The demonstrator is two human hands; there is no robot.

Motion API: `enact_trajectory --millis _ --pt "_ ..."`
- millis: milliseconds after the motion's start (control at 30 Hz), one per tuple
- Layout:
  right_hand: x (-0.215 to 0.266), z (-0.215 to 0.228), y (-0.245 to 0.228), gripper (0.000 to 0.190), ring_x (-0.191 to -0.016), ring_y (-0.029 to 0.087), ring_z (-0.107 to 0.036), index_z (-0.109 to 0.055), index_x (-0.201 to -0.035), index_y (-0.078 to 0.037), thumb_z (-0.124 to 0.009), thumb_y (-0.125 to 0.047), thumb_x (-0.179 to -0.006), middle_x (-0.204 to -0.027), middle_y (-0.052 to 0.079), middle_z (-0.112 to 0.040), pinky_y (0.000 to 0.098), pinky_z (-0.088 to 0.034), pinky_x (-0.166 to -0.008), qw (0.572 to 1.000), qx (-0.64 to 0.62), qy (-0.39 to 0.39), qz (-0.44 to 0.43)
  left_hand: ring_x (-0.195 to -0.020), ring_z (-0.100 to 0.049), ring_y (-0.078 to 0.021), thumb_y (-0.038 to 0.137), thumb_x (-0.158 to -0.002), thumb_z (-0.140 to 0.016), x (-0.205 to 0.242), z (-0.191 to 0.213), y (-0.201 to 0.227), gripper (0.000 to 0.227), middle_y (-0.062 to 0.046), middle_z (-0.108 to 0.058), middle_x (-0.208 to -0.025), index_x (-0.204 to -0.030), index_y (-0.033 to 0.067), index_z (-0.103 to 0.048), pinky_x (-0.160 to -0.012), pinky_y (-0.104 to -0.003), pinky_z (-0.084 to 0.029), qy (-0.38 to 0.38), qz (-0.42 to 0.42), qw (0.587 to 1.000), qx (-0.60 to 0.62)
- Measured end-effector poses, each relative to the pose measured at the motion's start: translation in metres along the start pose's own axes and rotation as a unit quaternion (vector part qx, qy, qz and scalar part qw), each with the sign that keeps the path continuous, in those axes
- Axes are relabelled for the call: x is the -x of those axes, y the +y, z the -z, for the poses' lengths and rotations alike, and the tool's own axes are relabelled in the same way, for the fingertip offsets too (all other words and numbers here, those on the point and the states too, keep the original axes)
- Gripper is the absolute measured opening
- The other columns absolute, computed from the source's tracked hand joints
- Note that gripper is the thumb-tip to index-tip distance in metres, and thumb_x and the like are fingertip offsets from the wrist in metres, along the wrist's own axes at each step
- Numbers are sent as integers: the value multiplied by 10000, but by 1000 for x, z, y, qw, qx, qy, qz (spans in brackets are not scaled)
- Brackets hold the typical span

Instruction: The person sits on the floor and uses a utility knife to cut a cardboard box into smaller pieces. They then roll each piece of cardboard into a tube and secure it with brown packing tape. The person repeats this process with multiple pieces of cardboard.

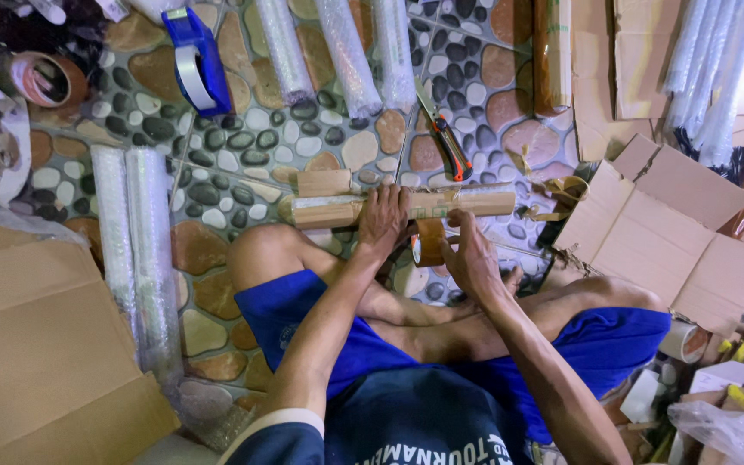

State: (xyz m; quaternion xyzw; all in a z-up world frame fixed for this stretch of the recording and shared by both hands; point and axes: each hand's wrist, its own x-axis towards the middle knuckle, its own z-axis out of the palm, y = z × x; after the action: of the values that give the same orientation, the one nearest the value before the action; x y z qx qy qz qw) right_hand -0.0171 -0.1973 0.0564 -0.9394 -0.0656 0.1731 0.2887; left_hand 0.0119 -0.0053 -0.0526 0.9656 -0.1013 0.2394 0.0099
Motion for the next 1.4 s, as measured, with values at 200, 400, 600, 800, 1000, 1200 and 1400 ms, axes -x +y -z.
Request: enact_trajectory --millis 200,400,600,800,1000,1200,1400 --pt "-15 8 -17 371 -854 428 -778 -418 -1367 -327 -505 -267 -1011 -828 130 -760 565 -593 -839 973 219 -70 7 -922 -560 -368 806 -919 -296 5 4 0 852 -157 -539 -930 -1096 34 -610 -963 -529 -440 -6 9 999 30" --pt "-50 -24 4 439 -698 250 -776 -456 -1158 -264 -745 -238 -829 -756 -10 -732 387 -618 -755 844 476 -76 234 -966 -580 -388 893 -737 -494 -2 7 -3 982 -164 -548 -982 -1172 17 -584 -970 -542 -457 -14 -6 999 27" --pt "-26 11 -33 453 -804 404 -764 -563 -1014 -231 -891 -339 -721 -781 113 -744 506 -572 -721 975 5 -185 120 -905 -573 -419 761 -772 -554 -2 14 -4 836 -182 -523 -922 -1104 -5 -599 -911 -541 -459 29 6 999 46" --pt "0 4 -5 177 -928 412 -742 -766 -986 -232 -612 -283 -917 -889 109 -738 529 -593 -809 992 99 -80 3 -848 -567 -388 319 -1004 -388 -4 -1 -1 402 -143 -532 -878 -1121 8 -614 -846 -521 -439 14 7 998 60" --pt "83 -4 34 213 -835 340 -732 -691 -773 -187 -628 -319 -928 -796 52 -684 424 -611 -723 966 140 -146 160 -998 -577 -357 276 -986 -428 7 4 0 369 -131 -581 -1003 -1214 50 -609 -970 -522 -407 -81 0 996 38" --pt "-24 64 -21 155 -933 343 -685 -725 -1046 -239 -767 -309 -914 -963 37 -628 489 -577 -793 976 76 -49 196 -963 -598 -397 160 -1082 -350 -17 68 -5 318 -202 -565 -994 -1178 -3 -606 -891 -487 -461 26 12 999 45" --pt "-169 14 -29 141 -979 491 -670 -630 -1021 -78 -660 -185 -934 -923 206 -645 604 -521 -831 979 -12 -86 184 -1179 -568 -376 508 -766 -693 1 39 5 744 -215 -614 -1159 -1271 -22 -565 -1124 -524 -369 -144 25 986 77"
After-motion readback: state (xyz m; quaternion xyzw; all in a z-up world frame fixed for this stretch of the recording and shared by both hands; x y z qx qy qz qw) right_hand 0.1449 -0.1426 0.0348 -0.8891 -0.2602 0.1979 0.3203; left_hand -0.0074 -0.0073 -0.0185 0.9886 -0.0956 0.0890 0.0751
